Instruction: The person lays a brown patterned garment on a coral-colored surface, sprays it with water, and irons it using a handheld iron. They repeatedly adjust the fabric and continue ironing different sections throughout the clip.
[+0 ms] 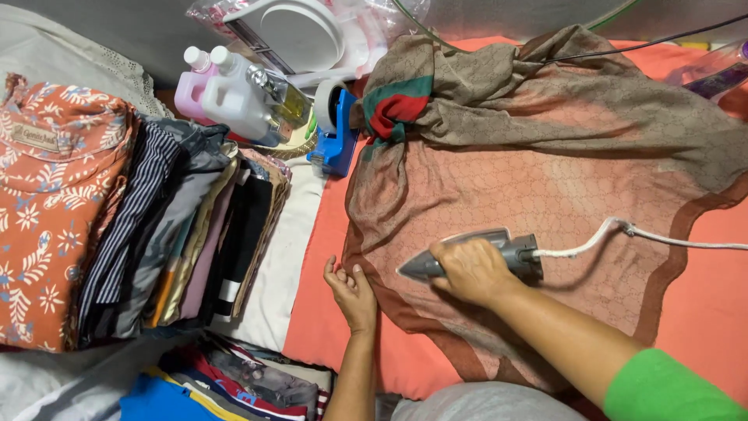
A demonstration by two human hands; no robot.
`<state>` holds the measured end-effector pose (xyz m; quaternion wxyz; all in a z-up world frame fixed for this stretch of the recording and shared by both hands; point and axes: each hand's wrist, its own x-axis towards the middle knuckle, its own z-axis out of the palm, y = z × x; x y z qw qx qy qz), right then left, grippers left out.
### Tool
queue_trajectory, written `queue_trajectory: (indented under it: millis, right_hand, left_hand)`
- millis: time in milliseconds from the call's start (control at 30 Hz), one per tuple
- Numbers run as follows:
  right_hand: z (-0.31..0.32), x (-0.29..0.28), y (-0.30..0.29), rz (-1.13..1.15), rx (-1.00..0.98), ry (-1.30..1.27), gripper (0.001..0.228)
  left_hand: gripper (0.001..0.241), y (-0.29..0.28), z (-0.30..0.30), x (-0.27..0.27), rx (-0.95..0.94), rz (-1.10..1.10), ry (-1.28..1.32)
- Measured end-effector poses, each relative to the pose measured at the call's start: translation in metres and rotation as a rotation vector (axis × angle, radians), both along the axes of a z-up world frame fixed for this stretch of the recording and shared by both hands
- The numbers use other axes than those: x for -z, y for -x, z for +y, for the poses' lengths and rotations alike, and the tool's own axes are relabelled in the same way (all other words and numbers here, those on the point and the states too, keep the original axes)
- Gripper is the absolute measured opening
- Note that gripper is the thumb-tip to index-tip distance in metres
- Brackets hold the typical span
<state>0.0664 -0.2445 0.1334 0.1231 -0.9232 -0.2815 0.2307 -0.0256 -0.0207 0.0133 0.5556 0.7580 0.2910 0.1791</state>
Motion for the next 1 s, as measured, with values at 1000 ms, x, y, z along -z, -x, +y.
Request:
queue_trajectory:
  millis: [1000]
  right_hand:
    - [-0.005, -0.011, -0.008, -0.105, 0.172, 0.039, 0.047]
  left_hand:
    - [0.055, 0.040, -0.032, -0.033, 0.425, 0.043, -0.742]
